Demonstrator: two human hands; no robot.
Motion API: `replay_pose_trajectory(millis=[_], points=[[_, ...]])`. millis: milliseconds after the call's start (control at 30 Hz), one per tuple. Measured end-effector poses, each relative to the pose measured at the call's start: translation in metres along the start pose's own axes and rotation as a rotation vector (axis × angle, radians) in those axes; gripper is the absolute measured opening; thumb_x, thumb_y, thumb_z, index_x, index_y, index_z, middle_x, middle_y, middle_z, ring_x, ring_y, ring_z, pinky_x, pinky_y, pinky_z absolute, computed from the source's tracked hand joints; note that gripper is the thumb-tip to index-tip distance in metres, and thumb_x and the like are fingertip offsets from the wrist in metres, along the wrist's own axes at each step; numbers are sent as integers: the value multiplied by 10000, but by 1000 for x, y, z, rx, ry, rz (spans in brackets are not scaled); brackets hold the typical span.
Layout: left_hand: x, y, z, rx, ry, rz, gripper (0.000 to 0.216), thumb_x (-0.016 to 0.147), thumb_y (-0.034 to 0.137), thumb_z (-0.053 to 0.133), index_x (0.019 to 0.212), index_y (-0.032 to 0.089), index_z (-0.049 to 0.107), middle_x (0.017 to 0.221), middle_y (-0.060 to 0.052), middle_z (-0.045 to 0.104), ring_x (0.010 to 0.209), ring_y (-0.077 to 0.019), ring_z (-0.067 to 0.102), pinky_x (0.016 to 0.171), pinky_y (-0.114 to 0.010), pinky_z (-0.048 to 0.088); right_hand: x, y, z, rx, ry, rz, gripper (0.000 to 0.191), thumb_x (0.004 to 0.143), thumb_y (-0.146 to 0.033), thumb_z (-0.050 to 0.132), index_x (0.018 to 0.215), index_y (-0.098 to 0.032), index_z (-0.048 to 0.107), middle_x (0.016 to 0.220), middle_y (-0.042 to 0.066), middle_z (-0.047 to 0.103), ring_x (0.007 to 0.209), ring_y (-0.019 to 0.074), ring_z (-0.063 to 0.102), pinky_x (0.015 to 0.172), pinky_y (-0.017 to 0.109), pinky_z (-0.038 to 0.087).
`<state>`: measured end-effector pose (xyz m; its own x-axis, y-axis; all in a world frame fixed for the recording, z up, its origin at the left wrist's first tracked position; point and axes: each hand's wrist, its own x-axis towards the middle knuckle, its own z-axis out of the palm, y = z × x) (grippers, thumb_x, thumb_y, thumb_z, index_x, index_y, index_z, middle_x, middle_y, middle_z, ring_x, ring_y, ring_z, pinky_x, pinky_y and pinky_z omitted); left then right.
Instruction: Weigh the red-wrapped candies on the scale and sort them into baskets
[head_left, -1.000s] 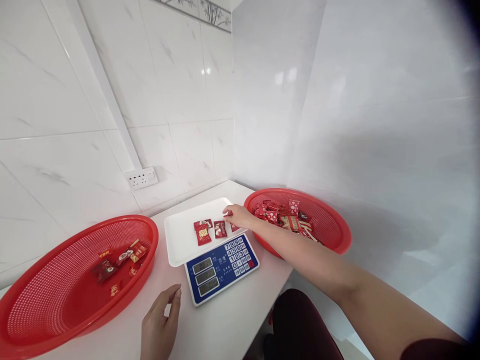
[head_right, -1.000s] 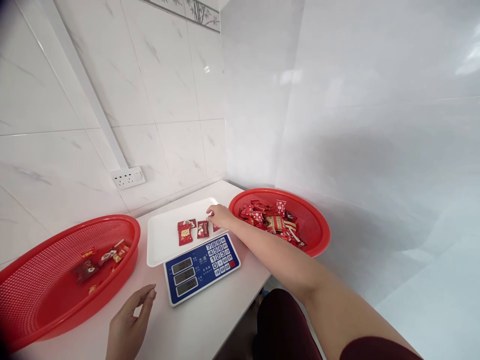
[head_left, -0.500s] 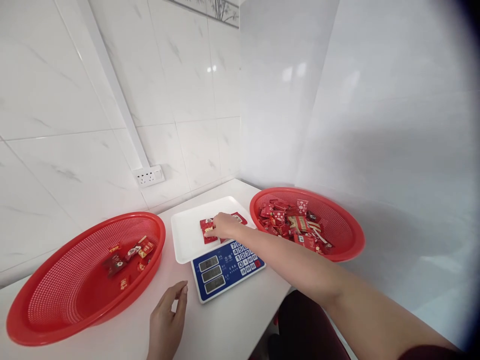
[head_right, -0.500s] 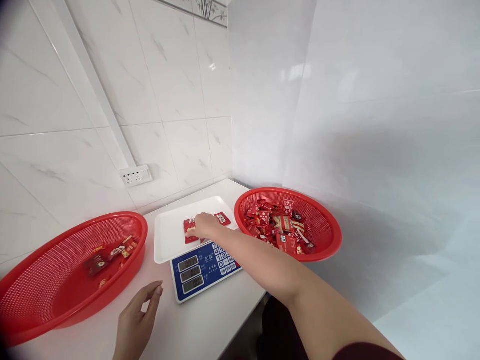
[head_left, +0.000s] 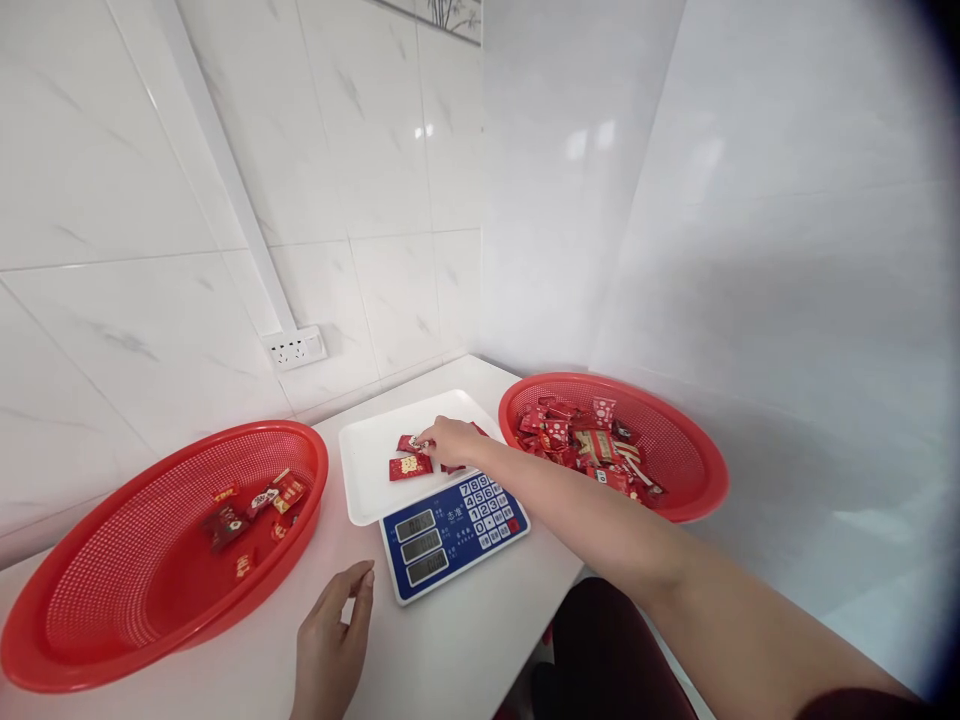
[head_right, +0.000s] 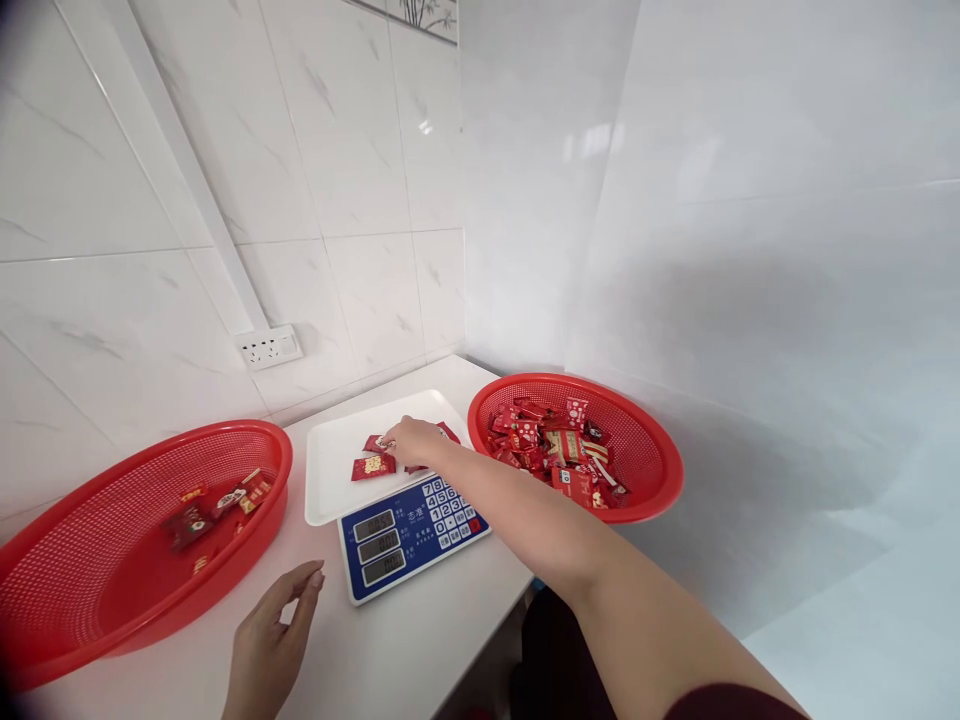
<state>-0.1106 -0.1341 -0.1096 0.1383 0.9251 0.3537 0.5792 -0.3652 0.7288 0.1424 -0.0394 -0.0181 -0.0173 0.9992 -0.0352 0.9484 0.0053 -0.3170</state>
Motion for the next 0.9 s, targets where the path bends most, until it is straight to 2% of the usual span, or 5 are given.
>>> replay_pose_trajectory(millis=[200,400,633,767,900], points=[[1,0,0,13,7,-2,336,786,477,498,879,210,679,908,-79,728,802,-209,680,461,-210,505,2,11,-6,45,45,28,293,772,-307,582,1038,-270,700,1155,95,622,962,276,611,724,329,454],[-1,-2,0,18,24,18,327,783,466,504,876,208,682,899,-73,730,792,-206,683,446,-202,502,-24,46,-33,191,126,34,374,840,-375,522,1157,-203,621,1099,66,652,904,176,622,780,259,457],[1,-5,0,47,23,-16,316,770,464,508,880,223,679,912,-57,730,817,-193,681,475,-188,509,-78,132,-56,677,244,259,308,784,-280,591,1074,-180,619,1006,64,668,704,128,596,576,223,467],[2,-6,-1,67,19,-49,319,747,468,511,887,234,678,932,-46,728,814,-186,680,479,-181,506,-106,194,-59,611,318,432,319,722,-193,626,1041,-191,615,1006,46,657,725,111,587,554,177,447],[4,-6,-2,113,-34,-99,332,738,482,495,892,249,676,961,-34,725,813,-183,682,509,-184,520,-128,241,-58,478,275,602,202,709,-229,650,895,-150,635,647,-9,602,499,75,489,445,180,372]])
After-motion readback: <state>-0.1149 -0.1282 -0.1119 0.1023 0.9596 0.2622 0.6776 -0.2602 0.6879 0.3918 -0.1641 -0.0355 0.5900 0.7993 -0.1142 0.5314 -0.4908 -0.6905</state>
